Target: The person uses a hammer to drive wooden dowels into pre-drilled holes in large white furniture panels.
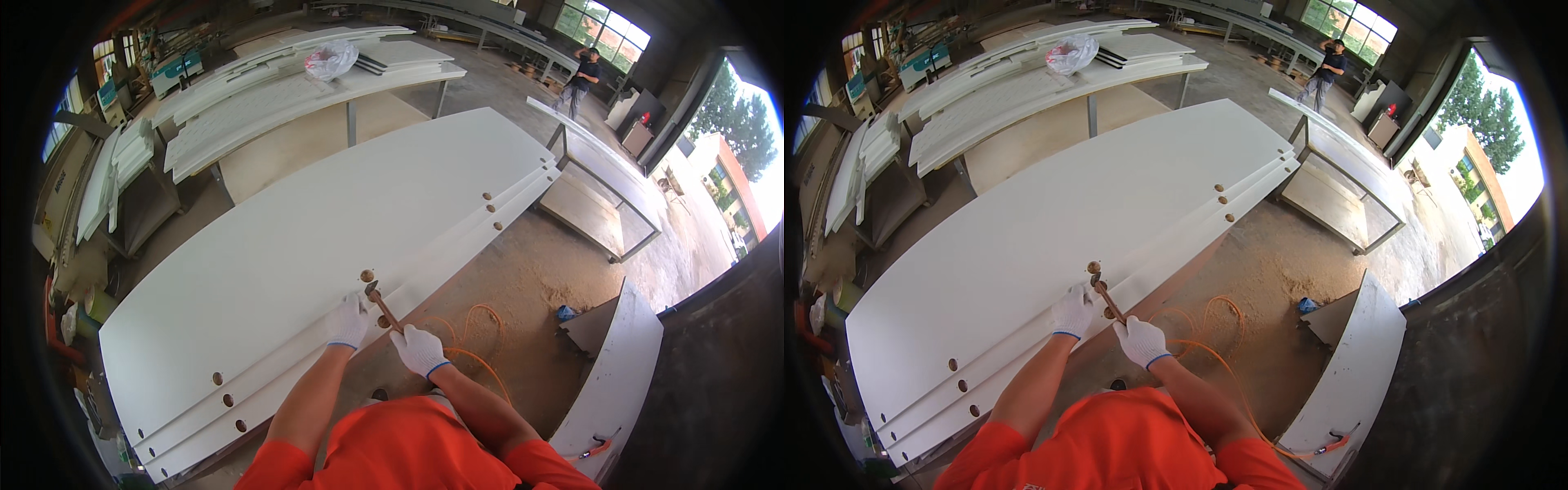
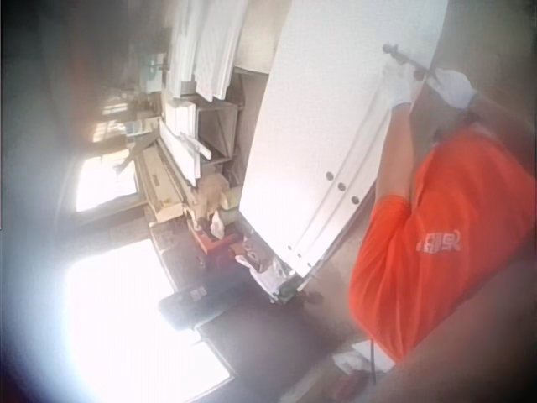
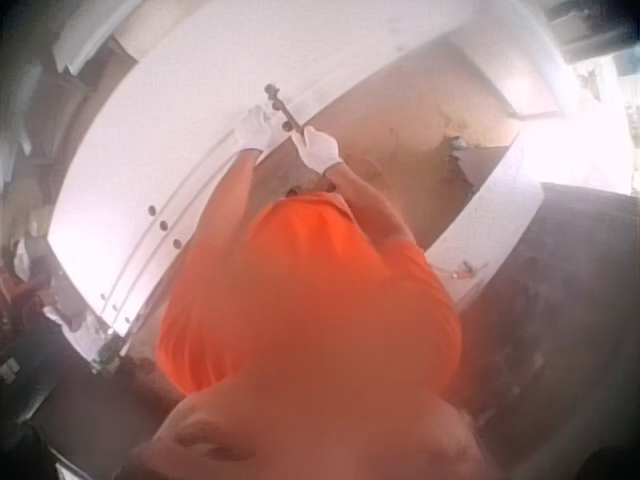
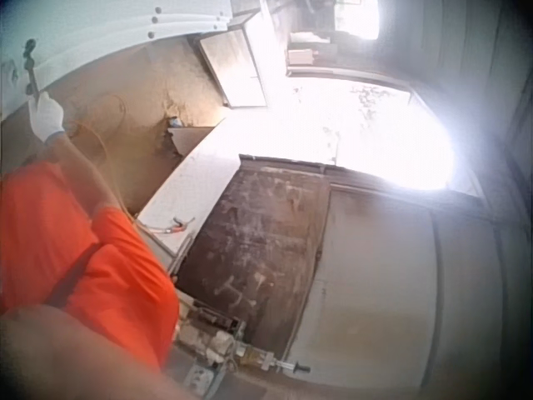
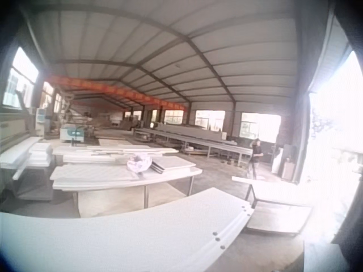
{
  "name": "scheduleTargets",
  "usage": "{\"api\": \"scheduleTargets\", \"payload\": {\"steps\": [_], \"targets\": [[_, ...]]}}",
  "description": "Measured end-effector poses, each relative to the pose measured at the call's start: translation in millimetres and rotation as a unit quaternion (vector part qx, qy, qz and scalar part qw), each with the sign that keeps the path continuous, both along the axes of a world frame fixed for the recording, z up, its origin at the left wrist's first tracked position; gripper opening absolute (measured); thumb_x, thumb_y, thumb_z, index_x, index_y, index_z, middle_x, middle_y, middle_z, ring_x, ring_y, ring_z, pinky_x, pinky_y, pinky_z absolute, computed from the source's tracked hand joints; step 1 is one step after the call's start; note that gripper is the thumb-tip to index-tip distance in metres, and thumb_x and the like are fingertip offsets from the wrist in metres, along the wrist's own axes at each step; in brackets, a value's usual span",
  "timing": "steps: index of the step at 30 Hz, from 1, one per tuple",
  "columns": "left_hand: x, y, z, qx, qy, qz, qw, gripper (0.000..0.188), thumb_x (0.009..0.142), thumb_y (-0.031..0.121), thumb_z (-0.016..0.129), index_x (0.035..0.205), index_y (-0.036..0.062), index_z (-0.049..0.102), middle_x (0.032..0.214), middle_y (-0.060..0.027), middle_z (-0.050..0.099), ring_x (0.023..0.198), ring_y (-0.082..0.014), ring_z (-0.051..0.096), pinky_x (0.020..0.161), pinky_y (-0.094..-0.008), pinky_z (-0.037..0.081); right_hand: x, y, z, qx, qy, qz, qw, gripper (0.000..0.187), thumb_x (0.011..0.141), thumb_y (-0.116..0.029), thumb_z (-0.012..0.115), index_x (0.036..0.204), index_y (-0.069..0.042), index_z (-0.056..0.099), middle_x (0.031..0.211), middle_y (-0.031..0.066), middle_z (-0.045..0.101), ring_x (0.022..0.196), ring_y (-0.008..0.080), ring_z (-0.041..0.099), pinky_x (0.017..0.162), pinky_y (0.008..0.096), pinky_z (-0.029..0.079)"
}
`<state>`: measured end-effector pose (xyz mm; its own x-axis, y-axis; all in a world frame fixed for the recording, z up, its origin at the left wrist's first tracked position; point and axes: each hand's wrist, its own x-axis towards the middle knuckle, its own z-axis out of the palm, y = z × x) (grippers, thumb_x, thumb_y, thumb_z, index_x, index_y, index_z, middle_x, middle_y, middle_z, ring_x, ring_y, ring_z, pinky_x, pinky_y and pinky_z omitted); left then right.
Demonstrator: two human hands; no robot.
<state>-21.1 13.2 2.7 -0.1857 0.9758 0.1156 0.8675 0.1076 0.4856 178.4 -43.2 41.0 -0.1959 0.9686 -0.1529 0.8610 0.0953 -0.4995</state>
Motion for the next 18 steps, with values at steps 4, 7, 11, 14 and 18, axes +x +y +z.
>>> {"api": "scheduleTargets", "payload": {"steps": [4,7,11,14,18], "targets": [[2.1,-3.0,-0.1,0.052,-0.022,-0.01,0.998,0.018,0.096,0.023,0.061,0.104,0.0074,0.066,0.097,-0.0199,0.072,0.084,-0.0442,0.071,0.075,-0.0567,0.056,-3.4,-5.4,1.3,0.016,0.007,-0.012,1.0,0.05,0.107,-0.049,0.048,0.098,-0.002,0.061,0.082,0.0253,0.072,0.08,0.0465,0.072,0.075,0.0583,0.055],[-0.3,-1.2,0.7,0.042,-0.01,-0.012,0.999,0.019,0.095,0.025,0.062,0.103,0.0081,0.068,0.098,-0.0198,0.073,0.084,-0.0423,0.072,0.075,-0.0551,0.056,-1.4,-2.0,-8.1,0.04,-0.007,0.018,0.999,0.047,0.107,-0.048,0.05,0.097,-0.003,0.059,0.076,0.0226,0.072,0.073,0.0449,0.072,0.068,0.0568,0.056],[-3.2,-2.2,-8.8,0.065,0.023,-0.029,0.997,0.017,0.095,0.025,0.063,0.102,0.01,0.069,0.097,-0.0184,0.073,0.082,-0.0421,0.072,0.074,-0.0552,0.056,-6.0,-11.2,-9.4,0.078,-0.001,-0.011,0.997,0.045,0.106,-0.047,0.052,0.097,-0.004,0.06,0.075,0.0225,0.072,0.071,0.0425,0.072,0.064,0.0551,0.056],[-0.7,-2.1,-8.7,0.086,0.015,-0.026,0.996,0.017,0.095,0.025,0.063,0.101,0.0104,0.069,0.095,-0.0174,0.073,0.081,-0.0422,0.071,0.072,-0.0554,0.056,-0.6,-5.2,-8.4,0.004,-0.03,0.017,0.999,0.047,0.108,-0.047,0.048,0.102,-0.001,0.058,0.078,0.0235,0.071,0.076,0.0466,0.07,0.071,0.0583,0.053],[-11.1,-7.4,-13.3,0.085,0.05,0.006,0.995,0.017,0.095,0.025,0.064,0.099,0.0097,0.067,0.092,-0.0173,0.073,0.077,-0.0421,0.071,0.068,-0.0554,0.056,-12.0,-10.4,2.6,0.037,-0.003,0.008,0.999,0.048,0.108,-0.047,0.048,0.1,-0.001,0.059,0.079,0.0229,0.072,0.076,0.0457,0.071,0.07,0.0572,0.054]]}}
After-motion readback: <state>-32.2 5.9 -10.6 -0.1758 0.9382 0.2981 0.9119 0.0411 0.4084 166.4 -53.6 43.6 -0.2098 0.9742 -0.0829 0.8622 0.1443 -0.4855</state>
